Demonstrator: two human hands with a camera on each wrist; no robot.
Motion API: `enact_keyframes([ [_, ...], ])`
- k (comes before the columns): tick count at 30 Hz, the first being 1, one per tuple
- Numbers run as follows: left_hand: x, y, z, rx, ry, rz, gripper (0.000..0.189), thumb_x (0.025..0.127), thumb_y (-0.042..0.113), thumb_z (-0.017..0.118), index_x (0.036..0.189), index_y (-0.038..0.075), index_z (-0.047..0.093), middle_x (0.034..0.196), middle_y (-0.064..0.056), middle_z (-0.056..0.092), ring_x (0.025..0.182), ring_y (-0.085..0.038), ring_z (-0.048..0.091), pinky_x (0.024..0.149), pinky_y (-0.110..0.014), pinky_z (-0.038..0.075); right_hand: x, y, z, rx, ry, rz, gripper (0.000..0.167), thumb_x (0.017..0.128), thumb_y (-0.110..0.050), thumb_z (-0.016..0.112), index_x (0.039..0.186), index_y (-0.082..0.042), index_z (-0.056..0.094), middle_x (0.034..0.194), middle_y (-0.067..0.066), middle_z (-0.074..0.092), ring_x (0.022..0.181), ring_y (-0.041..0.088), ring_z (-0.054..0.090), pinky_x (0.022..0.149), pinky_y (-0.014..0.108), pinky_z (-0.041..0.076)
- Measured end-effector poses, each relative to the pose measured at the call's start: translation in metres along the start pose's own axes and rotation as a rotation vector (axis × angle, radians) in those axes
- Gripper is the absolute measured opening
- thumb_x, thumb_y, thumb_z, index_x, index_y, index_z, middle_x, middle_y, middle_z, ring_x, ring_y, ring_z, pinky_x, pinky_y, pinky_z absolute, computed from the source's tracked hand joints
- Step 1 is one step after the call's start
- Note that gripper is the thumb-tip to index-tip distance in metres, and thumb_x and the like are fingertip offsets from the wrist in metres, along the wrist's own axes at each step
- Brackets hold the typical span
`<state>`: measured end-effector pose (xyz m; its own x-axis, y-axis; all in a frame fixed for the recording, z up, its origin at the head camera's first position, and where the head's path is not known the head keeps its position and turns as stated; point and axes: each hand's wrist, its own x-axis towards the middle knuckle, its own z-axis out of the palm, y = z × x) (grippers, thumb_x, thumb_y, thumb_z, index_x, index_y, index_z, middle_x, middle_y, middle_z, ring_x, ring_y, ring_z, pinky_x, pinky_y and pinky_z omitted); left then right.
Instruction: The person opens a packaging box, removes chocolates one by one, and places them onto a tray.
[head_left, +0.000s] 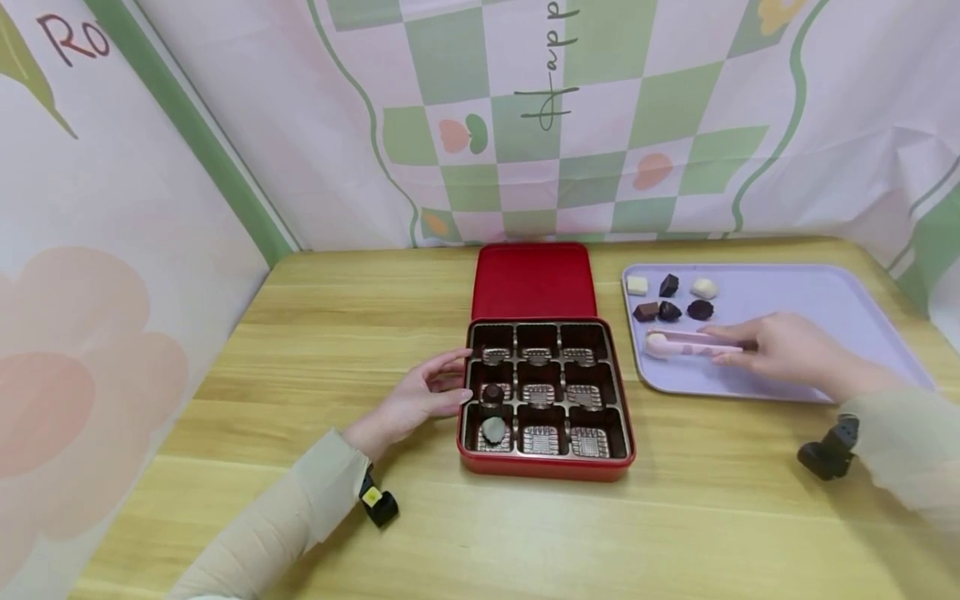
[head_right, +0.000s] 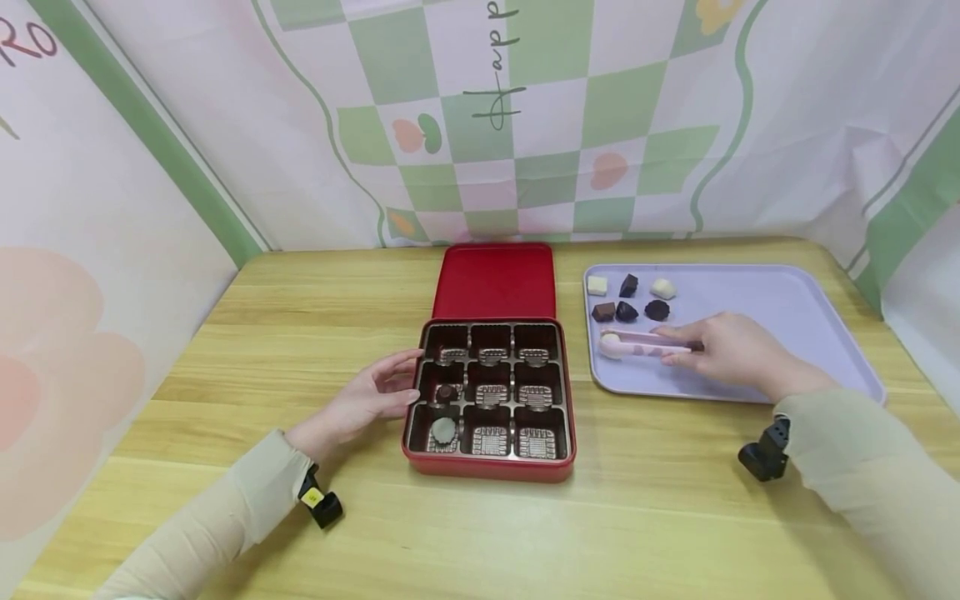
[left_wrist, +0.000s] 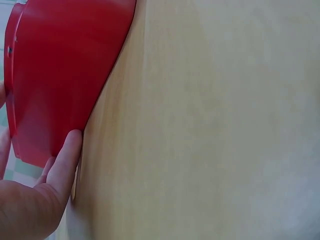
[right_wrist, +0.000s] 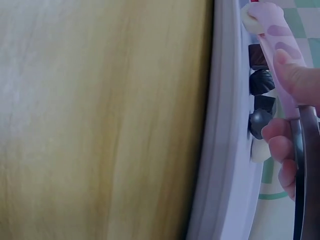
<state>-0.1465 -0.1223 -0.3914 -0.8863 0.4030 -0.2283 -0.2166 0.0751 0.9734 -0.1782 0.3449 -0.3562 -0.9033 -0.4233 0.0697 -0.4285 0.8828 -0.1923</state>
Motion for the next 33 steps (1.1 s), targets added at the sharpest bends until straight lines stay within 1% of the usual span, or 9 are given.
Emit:
enact_keyframes([
  [5, 0.0, 0.0, 0.0, 0.002, 0.002, -0.001, 0.065, 0.086, -0.003, 0.061, 0.145, 0.012, 0.038, 0.139, -0.021, 0.04, 0.119, -0.028, 0.048, 0.09, -0.037, 0.055, 0.001, 0.002, 0.003, 0.024, -0.023, 0.014, 0.044, 0.08, -0.032, 0.074, 0.117, -0.011, 0.067, 0.046, -0.004, 0.037, 0.046, 0.011, 0.036, 0.051, 0.026, 0.038],
  [7, 0.0, 0.0, 0.0, 0.005, 0.0, 0.005, 0.065, 0.086, -0.002, 0.062, 0.145, 0.011, 0.037, 0.139, -0.022, 0.04, 0.119, -0.029, 0.048, 0.09, -0.037, 0.055, 0.002, 0.003, 0.004, 0.023, -0.033, 0.012, 0.045, 0.081, -0.033, 0.073, 0.119, -0.01, 0.065, 0.048, -0.004, 0.043, 0.049, 0.011, 0.041, 0.054, 0.032, 0.045],
  [10, 0.0, 0.0, 0.0, 0.001, 0.002, 0.005, 0.066, 0.086, -0.002, 0.062, 0.145, 0.012, 0.037, 0.139, -0.021, 0.04, 0.119, -0.028, 0.048, 0.09, -0.037, 0.055, 0.004, 0.004, 0.004, 0.017, -0.046, 0.001, 0.049, 0.081, -0.033, 0.073, 0.122, -0.008, 0.063, 0.057, 0.001, 0.058, 0.058, 0.014, 0.051, 0.064, 0.045, 0.052],
  [12, 0.0, 0.0, 0.0, 0.0, 0.001, 0.005, 0.065, 0.086, -0.002, 0.062, 0.145, 0.012, 0.037, 0.139, -0.021, 0.04, 0.119, -0.028, 0.049, 0.09, -0.038, 0.055, 0.005, 0.005, 0.005, 0.012, -0.045, -0.008, 0.051, 0.081, -0.033, 0.073, 0.123, -0.007, 0.062, 0.067, 0.007, 0.066, 0.065, 0.017, 0.057, 0.07, 0.052, 0.053],
  [14, 0.001, 0.0, 0.0, -0.004, -0.001, 0.001, 0.066, 0.086, -0.003, 0.062, 0.145, 0.012, 0.037, 0.139, -0.02, 0.04, 0.119, -0.028, 0.048, 0.09, -0.038, 0.055, 0.005, 0.005, 0.005, 0.016, -0.044, -0.013, 0.052, 0.08, -0.032, 0.074, 0.123, -0.005, 0.062, 0.074, 0.012, 0.069, 0.068, 0.021, 0.06, 0.072, 0.053, 0.053],
  [17, 0.001, -0.001, 0.0, -0.006, -0.006, 0.003, 0.066, 0.086, -0.002, 0.062, 0.145, 0.012, 0.037, 0.139, -0.021, 0.04, 0.118, -0.028, 0.049, 0.091, -0.038, 0.055, 0.006, 0.005, 0.005, 0.013, -0.05, -0.008, 0.056, 0.08, -0.033, 0.074, 0.125, -0.004, 0.06, 0.07, 0.01, 0.067, 0.066, 0.019, 0.058, 0.069, 0.049, 0.053],
  [21, 0.002, -0.001, -0.001, -0.003, -0.01, 0.007, 0.066, 0.086, -0.001, 0.062, 0.145, 0.013, 0.037, 0.139, -0.021, 0.04, 0.118, -0.027, 0.049, 0.09, -0.038, 0.055, 0.005, 0.004, 0.003, 0.015, -0.065, 0.017, 0.061, 0.081, -0.036, 0.073, 0.129, -0.002, 0.056, 0.062, 0.0, 0.057, 0.063, 0.015, 0.051, 0.065, 0.042, 0.051],
  [25, 0.002, -0.001, -0.001, 0.001, -0.008, 0.002, 0.066, 0.086, -0.002, 0.062, 0.145, 0.013, 0.037, 0.139, -0.02, 0.04, 0.118, -0.027, 0.049, 0.09, -0.038, 0.055, 0.005, 0.003, -0.001, 0.022, -0.058, 0.045, 0.064, 0.082, -0.039, 0.072, 0.131, -0.001, 0.054, 0.06, -0.002, 0.049, 0.062, 0.015, 0.047, 0.063, 0.036, 0.047],
  [33, 0.001, 0.0, -0.001, 0.005, -0.006, -0.003, 0.065, 0.087, -0.002, 0.061, 0.145, 0.014, 0.037, 0.139, -0.02, 0.04, 0.117, -0.026, 0.049, 0.09, -0.038, 0.055, 0.001, 0.001, -0.005, 0.018, 0.034, 0.018, 0.06, 0.079, -0.034, 0.075, 0.126, -0.001, 0.058, 0.058, -0.004, 0.043, 0.056, 0.013, 0.04, 0.055, 0.028, 0.038],
])
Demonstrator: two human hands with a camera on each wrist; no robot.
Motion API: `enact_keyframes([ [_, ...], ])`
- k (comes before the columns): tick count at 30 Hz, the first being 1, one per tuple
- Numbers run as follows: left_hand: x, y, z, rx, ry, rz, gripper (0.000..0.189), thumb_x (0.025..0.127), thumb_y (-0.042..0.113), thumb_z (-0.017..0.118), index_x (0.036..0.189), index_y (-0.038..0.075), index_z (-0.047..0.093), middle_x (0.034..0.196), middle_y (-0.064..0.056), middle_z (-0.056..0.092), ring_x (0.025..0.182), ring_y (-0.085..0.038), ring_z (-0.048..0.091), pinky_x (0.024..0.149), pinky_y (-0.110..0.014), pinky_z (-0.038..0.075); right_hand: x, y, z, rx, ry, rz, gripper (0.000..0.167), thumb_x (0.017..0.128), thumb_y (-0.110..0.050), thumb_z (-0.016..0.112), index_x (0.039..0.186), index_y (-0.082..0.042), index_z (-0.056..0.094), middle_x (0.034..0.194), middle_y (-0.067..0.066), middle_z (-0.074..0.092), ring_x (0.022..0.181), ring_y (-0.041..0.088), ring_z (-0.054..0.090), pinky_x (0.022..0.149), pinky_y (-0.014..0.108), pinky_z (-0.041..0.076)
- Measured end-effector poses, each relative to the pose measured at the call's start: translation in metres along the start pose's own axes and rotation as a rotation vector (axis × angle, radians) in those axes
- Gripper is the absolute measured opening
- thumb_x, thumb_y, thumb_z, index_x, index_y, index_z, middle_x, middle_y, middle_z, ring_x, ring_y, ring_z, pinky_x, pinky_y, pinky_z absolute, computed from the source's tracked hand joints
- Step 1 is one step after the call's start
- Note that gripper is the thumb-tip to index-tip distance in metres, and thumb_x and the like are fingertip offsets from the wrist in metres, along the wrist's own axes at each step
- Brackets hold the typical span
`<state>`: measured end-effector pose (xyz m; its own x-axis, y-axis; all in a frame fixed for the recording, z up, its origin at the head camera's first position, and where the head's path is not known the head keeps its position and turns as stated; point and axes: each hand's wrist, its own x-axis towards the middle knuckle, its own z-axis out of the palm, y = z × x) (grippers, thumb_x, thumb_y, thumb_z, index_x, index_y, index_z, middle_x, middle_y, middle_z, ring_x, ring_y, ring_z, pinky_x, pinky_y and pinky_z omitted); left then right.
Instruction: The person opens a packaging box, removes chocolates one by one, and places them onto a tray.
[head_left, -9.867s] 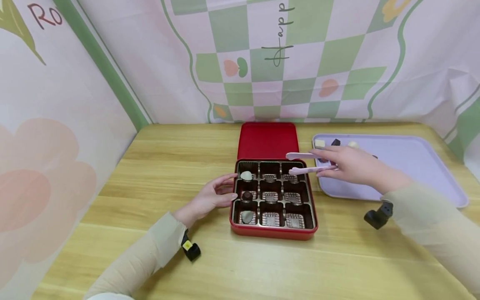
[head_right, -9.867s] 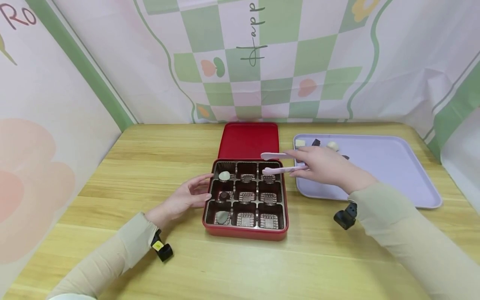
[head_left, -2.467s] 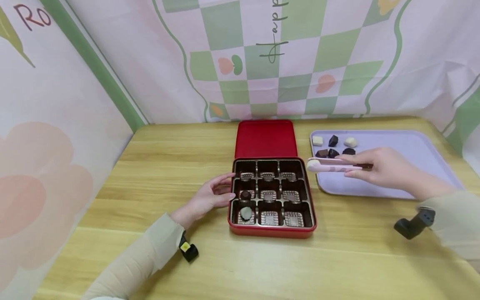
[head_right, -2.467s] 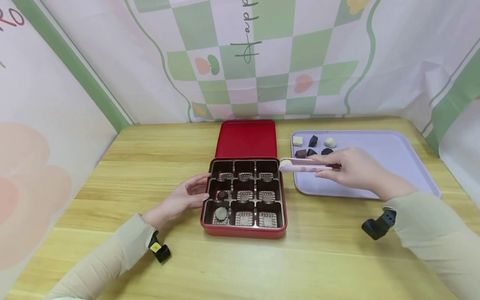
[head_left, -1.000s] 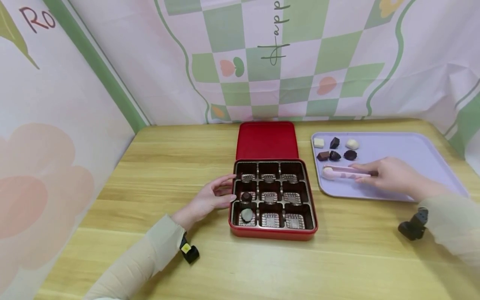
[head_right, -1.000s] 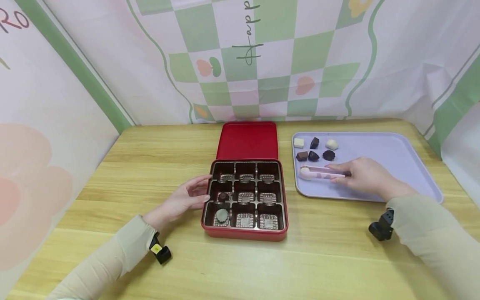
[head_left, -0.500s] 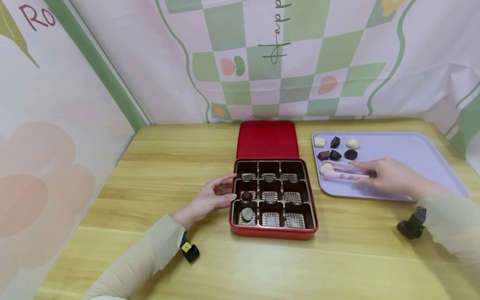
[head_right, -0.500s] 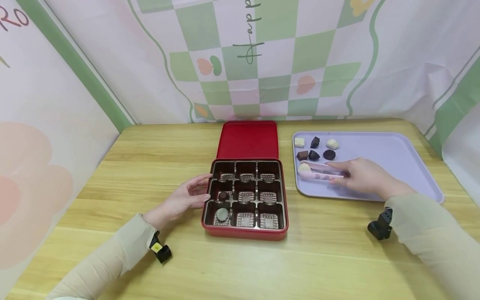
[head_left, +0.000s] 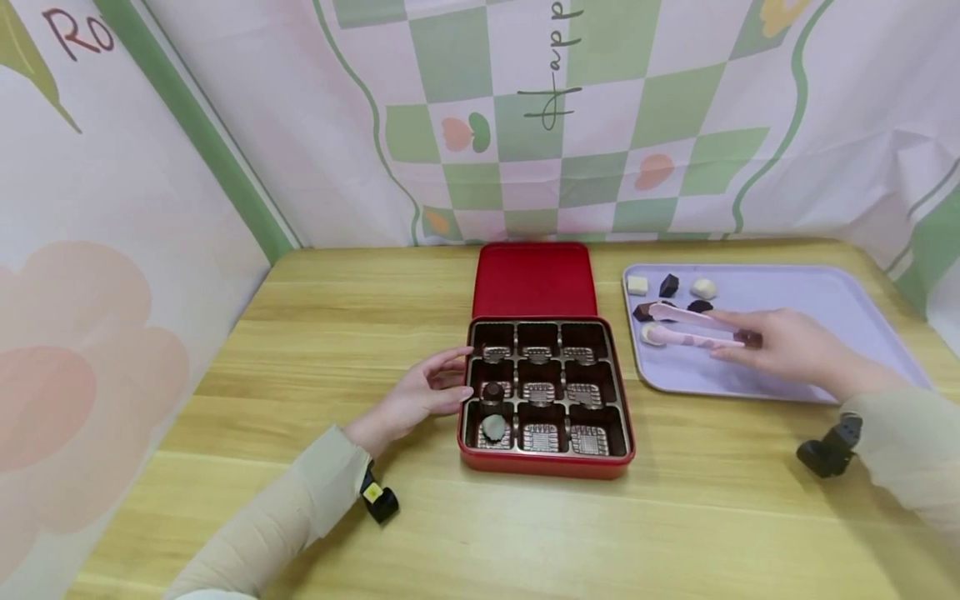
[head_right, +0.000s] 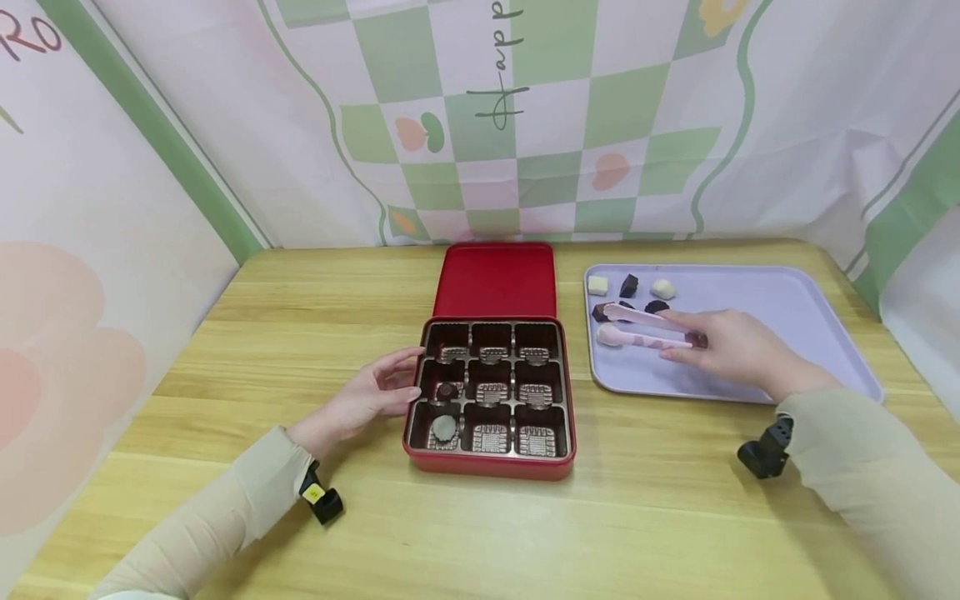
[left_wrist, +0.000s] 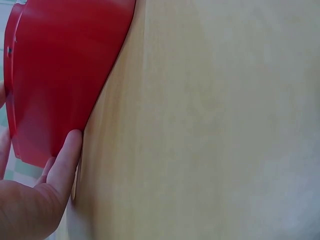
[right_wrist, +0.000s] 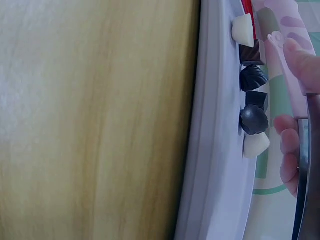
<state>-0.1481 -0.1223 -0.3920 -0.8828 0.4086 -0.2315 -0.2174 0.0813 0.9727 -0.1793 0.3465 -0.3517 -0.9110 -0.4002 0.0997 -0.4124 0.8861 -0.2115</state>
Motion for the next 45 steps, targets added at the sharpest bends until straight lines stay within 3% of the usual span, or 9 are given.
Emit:
enact_keyframes([
  [9, 0.0, 0.0, 0.0, -0.001, 0.0, 0.005, 0.065, 0.087, -0.002, 0.061, 0.145, 0.013, 0.037, 0.139, -0.02, 0.04, 0.118, -0.027, 0.049, 0.09, -0.037, 0.055, -0.003, -0.003, -0.005, -0.032, 0.095, -0.063, 0.055, 0.075, -0.03, 0.079, 0.12, -0.001, 0.064, 0.058, -0.008, 0.042, 0.053, 0.004, 0.034, 0.051, 0.022, 0.031],
  [25, -0.002, -0.001, 0.0, -0.005, -0.006, 0.007, 0.065, 0.087, 0.0, 0.062, 0.145, 0.013, 0.037, 0.138, -0.021, 0.04, 0.117, -0.026, 0.049, 0.09, -0.037, 0.056, 0.003, -0.023, -0.008, -0.001, 0.138, -0.141, 0.054, 0.071, -0.023, 0.082, 0.119, -0.004, 0.065, 0.061, -0.012, 0.043, 0.053, -0.002, 0.032, 0.048, 0.02, 0.031],
  [45, -0.003, 0.002, 0.001, 0.001, 0.005, 0.001, 0.065, 0.087, -0.001, 0.062, 0.145, 0.012, 0.037, 0.139, -0.021, 0.04, 0.119, -0.029, 0.048, 0.089, -0.037, 0.056, 0.028, -0.057, -0.001, 0.023, 0.178, -0.355, 0.053, 0.069, -0.022, 0.083, 0.118, -0.009, 0.065, 0.056, -0.019, 0.039, 0.052, -0.006, 0.032, 0.047, 0.018, 0.034],
])
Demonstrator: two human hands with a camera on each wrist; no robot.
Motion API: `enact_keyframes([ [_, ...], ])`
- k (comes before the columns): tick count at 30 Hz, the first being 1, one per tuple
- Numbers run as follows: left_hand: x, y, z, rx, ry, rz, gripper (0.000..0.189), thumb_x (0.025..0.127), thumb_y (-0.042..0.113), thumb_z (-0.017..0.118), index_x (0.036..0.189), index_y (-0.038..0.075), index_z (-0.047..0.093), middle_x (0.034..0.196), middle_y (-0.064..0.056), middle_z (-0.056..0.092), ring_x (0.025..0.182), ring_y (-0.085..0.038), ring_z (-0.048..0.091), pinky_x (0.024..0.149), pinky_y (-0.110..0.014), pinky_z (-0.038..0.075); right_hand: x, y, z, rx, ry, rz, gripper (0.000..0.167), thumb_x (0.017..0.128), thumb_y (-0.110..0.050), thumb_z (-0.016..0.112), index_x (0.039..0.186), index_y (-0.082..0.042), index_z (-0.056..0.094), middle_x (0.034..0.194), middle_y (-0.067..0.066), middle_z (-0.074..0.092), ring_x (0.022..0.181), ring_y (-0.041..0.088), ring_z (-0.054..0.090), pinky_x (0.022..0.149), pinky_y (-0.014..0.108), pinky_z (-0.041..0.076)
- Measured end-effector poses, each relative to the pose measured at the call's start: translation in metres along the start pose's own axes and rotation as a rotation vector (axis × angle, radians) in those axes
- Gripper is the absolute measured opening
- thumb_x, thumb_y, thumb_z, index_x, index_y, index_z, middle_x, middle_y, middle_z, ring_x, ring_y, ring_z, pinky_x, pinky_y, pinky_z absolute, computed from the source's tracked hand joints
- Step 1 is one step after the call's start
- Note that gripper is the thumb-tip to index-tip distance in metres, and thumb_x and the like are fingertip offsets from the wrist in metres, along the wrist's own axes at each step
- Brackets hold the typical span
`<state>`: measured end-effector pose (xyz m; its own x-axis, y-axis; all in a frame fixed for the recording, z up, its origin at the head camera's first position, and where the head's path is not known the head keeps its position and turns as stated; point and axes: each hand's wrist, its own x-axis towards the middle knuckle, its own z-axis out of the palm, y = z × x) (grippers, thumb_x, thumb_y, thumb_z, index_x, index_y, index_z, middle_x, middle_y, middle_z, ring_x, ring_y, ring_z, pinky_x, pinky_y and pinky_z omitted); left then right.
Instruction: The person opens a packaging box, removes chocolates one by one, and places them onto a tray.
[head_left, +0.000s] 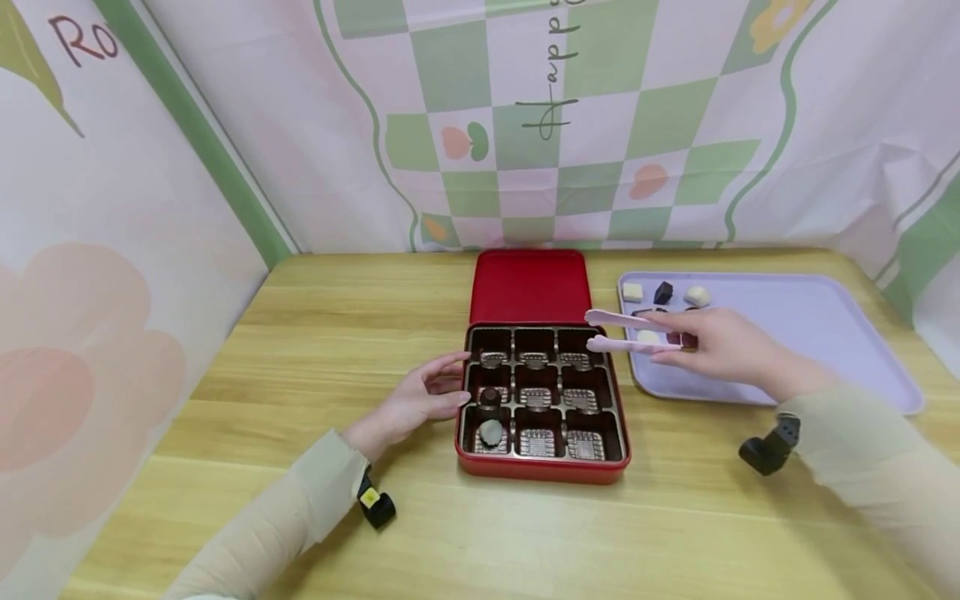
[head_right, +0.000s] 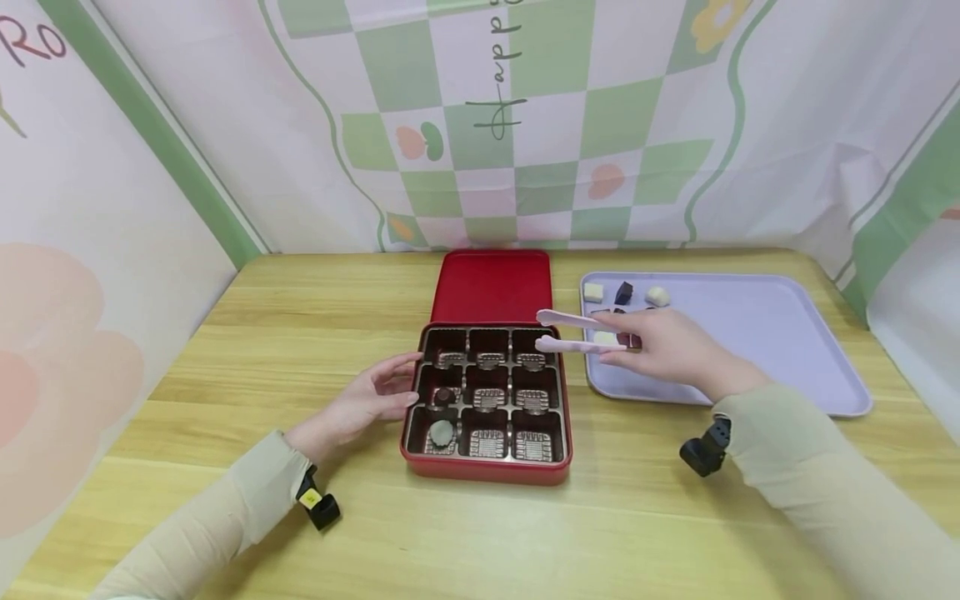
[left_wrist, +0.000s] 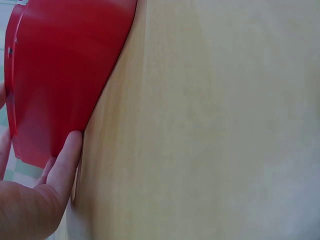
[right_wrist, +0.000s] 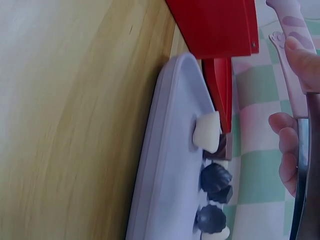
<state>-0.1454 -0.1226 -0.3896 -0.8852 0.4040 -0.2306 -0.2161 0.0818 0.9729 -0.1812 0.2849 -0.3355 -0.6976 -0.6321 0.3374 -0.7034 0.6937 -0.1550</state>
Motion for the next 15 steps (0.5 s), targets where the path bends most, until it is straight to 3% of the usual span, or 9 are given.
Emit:
enact_keyframes([
  [7, 0.001, -0.002, -0.001, 0.002, -0.002, 0.004, 0.064, 0.087, -0.001, 0.062, 0.145, 0.012, 0.037, 0.139, -0.021, 0.041, 0.119, -0.028, 0.049, 0.089, -0.036, 0.056, 0.007, -0.009, 0.003, -0.005, -0.026, -0.025, 0.054, 0.072, -0.023, 0.081, 0.12, -0.005, 0.064, 0.06, -0.016, 0.043, 0.055, -0.005, 0.034, 0.048, 0.019, 0.035],
  [11, 0.001, -0.002, -0.001, 0.005, 0.002, 0.005, 0.064, 0.087, -0.001, 0.062, 0.145, 0.012, 0.037, 0.138, -0.021, 0.041, 0.118, -0.027, 0.049, 0.089, -0.036, 0.056, 0.012, -0.014, 0.005, -0.005, -0.021, -0.057, 0.054, 0.071, -0.023, 0.081, 0.118, -0.003, 0.065, 0.072, -0.007, 0.062, 0.058, -0.004, 0.037, 0.05, 0.02, 0.038],
  [15, 0.001, -0.001, 0.0, -0.001, 0.003, 0.005, 0.065, 0.087, -0.002, 0.061, 0.145, 0.013, 0.037, 0.139, -0.021, 0.04, 0.117, -0.027, 0.048, 0.089, -0.036, 0.056, 0.017, -0.018, 0.007, 0.009, -0.024, -0.087, 0.052, 0.072, -0.021, 0.081, 0.118, -0.002, 0.065, 0.085, 0.001, 0.069, 0.057, -0.004, 0.037, 0.05, 0.02, 0.039],
])
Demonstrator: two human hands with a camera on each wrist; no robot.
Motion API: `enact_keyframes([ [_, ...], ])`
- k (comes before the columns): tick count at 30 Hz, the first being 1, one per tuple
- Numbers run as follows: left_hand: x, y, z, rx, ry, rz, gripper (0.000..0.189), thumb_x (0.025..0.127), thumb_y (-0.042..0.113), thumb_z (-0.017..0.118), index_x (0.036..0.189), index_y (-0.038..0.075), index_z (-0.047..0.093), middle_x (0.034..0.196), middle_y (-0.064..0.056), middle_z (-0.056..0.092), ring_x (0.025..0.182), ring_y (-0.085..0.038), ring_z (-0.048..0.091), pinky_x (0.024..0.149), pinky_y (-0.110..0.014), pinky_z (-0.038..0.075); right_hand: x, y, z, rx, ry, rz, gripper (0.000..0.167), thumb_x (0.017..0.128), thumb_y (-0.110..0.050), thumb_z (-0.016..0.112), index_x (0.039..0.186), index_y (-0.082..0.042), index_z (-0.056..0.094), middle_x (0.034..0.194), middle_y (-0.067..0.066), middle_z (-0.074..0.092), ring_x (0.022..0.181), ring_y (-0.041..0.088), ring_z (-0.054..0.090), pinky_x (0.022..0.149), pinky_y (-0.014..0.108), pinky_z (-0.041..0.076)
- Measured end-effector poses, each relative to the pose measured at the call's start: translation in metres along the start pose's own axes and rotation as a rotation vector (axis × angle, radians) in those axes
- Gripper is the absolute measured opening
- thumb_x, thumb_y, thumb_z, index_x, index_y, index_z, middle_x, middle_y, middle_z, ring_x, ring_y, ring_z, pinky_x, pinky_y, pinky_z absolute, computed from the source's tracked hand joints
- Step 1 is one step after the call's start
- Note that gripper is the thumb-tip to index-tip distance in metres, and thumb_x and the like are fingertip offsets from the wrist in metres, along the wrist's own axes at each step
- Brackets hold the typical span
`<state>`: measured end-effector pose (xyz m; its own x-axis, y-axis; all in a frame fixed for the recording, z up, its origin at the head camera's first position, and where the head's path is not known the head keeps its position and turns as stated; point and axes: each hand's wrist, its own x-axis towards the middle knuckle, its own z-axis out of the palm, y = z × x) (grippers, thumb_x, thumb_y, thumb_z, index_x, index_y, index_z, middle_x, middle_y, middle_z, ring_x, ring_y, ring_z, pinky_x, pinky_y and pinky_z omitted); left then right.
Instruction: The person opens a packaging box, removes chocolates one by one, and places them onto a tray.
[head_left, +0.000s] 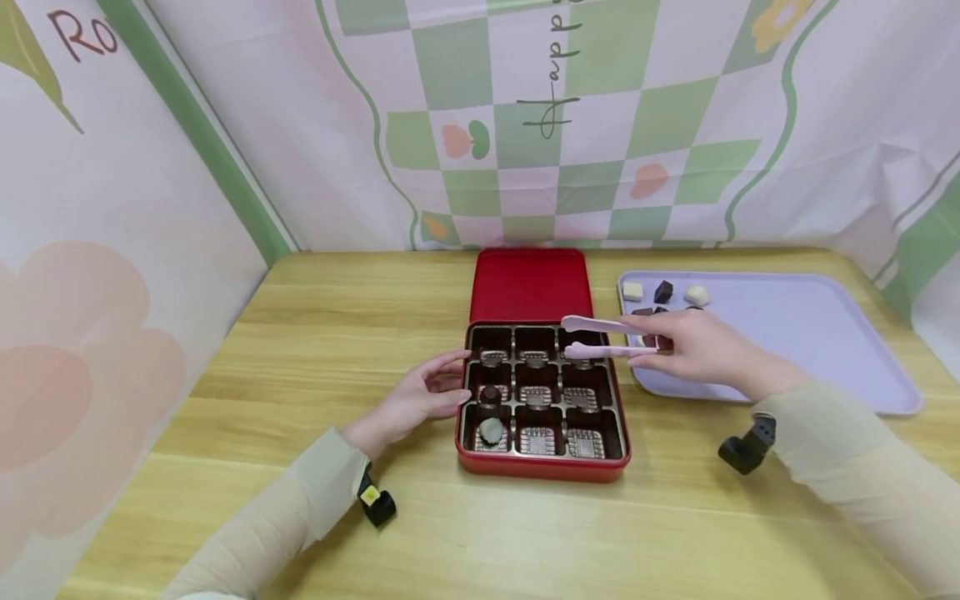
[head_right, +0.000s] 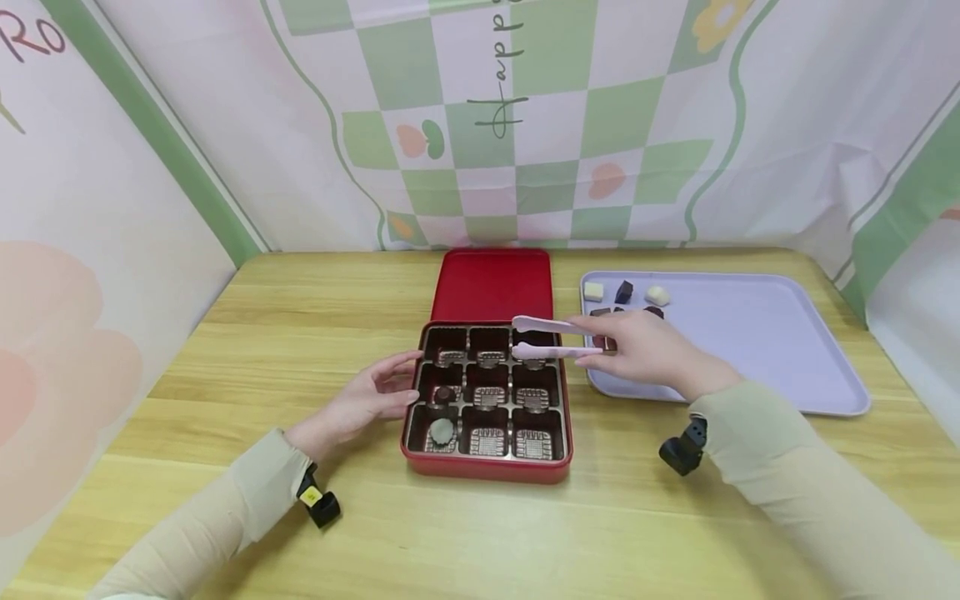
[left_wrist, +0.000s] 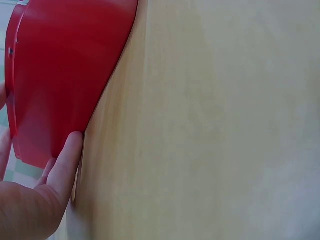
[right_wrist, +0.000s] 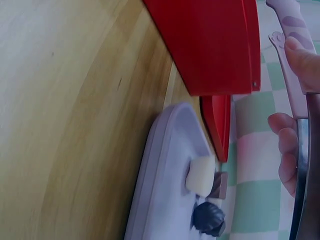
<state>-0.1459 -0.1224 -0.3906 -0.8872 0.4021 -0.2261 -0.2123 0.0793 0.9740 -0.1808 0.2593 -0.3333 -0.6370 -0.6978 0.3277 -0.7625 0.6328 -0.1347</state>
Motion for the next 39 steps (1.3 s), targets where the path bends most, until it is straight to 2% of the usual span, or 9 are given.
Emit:
enact_keyframes([
  [5, -0.001, 0.002, 0.001, -0.005, -0.005, 0.006, 0.064, 0.087, -0.001, 0.061, 0.145, 0.012, 0.037, 0.138, -0.022, 0.04, 0.118, -0.027, 0.048, 0.089, -0.036, 0.056, 0.007, -0.005, 0.0, -0.013, 0.015, -0.049, 0.052, 0.071, -0.021, 0.081, 0.117, -0.003, 0.065, 0.084, -0.002, 0.069, 0.06, -0.002, 0.04, 0.052, 0.02, 0.04],
  [7, -0.001, 0.003, 0.001, -0.005, -0.006, 0.007, 0.064, 0.087, -0.001, 0.061, 0.145, 0.012, 0.037, 0.138, -0.021, 0.04, 0.118, -0.027, 0.048, 0.089, -0.036, 0.056, 0.01, -0.008, -0.001, -0.015, 0.017, -0.061, 0.052, 0.071, -0.022, 0.081, 0.117, -0.004, 0.065, 0.077, -0.007, 0.064, 0.06, -0.002, 0.039, 0.051, 0.019, 0.038],
  [13, 0.001, 0.002, 0.001, -0.007, -0.005, 0.007, 0.065, 0.087, -0.002, 0.061, 0.145, 0.012, 0.037, 0.139, -0.021, 0.04, 0.117, -0.026, 0.048, 0.089, -0.036, 0.056, 0.022, -0.016, -0.005, 0.005, -0.044, -0.043, 0.052, 0.075, -0.024, 0.079, 0.121, -0.006, 0.064, 0.066, -0.013, 0.05, 0.058, -0.001, 0.033, 0.051, 0.018, 0.033],
  [18, 0.0, 0.004, 0.001, -0.004, -0.007, 0.01, 0.064, 0.087, -0.002, 0.061, 0.145, 0.012, 0.037, 0.139, -0.021, 0.039, 0.118, -0.027, 0.047, 0.089, -0.036, 0.056, 0.031, -0.021, -0.009, -0.008, -0.054, -0.08, 0.052, 0.075, -0.024, 0.079, 0.121, -0.005, 0.064, 0.077, -0.004, 0.066, 0.055, 0.001, 0.039, 0.049, 0.018, 0.036],
  [20, 0.0, 0.004, 0.001, -0.004, -0.008, 0.011, 0.064, 0.087, -0.002, 0.061, 0.145, 0.012, 0.037, 0.139, -0.021, 0.039, 0.118, -0.027, 0.047, 0.089, -0.036, 0.056, 0.035, -0.025, -0.01, -0.021, -0.054, -0.092, 0.052, 0.075, -0.025, 0.079, 0.121, -0.006, 0.064, 0.088, 0.001, 0.071, 0.057, 0.003, 0.042, 0.05, 0.02, 0.038],
  [26, 0.0, 0.003, 0.001, -0.012, -0.012, 0.013, 0.064, 0.087, -0.003, 0.06, 0.145, 0.011, 0.037, 0.139, -0.022, 0.04, 0.117, -0.027, 0.049, 0.088, -0.035, 0.056, 0.046, -0.037, -0.016, -0.018, -0.135, -0.062, 0.052, 0.079, -0.03, 0.075, 0.125, -0.009, 0.062, 0.095, 0.001, 0.071, 0.056, 0.005, 0.036, 0.05, 0.02, 0.036],
  [29, -0.001, 0.003, 0.002, -0.016, -0.012, 0.013, 0.064, 0.087, -0.003, 0.06, 0.145, 0.011, 0.036, 0.139, -0.022, 0.04, 0.117, -0.026, 0.05, 0.088, -0.035, 0.056, 0.052, -0.042, -0.018, -0.019, -0.168, -0.064, 0.053, 0.08, -0.032, 0.074, 0.126, -0.01, 0.061, 0.086, -0.003, 0.068, 0.053, 0.004, 0.035, 0.05, 0.019, 0.035],
  [33, -0.001, 0.003, 0.002, -0.018, -0.008, 0.012, 0.064, 0.087, -0.003, 0.06, 0.145, 0.01, 0.036, 0.139, -0.022, 0.04, 0.117, -0.027, 0.049, 0.088, -0.036, 0.056, 0.059, -0.048, -0.02, -0.046, -0.184, -0.094, 0.053, 0.079, -0.034, 0.075, 0.125, -0.011, 0.062, 0.066, -0.01, 0.05, 0.054, 0.003, 0.036, 0.05, 0.02, 0.034],
  [39, -0.001, 0.002, 0.002, -0.018, -0.006, 0.012, 0.065, 0.087, -0.004, 0.06, 0.145, 0.01, 0.036, 0.139, -0.023, 0.04, 0.119, -0.029, 0.049, 0.088, -0.036, 0.056, 0.069, -0.058, -0.022, -0.054, -0.208, -0.122, 0.051, 0.08, -0.034, 0.074, 0.125, -0.012, 0.062, 0.062, -0.01, 0.042, 0.056, 0.004, 0.036, 0.049, 0.022, 0.033],
])
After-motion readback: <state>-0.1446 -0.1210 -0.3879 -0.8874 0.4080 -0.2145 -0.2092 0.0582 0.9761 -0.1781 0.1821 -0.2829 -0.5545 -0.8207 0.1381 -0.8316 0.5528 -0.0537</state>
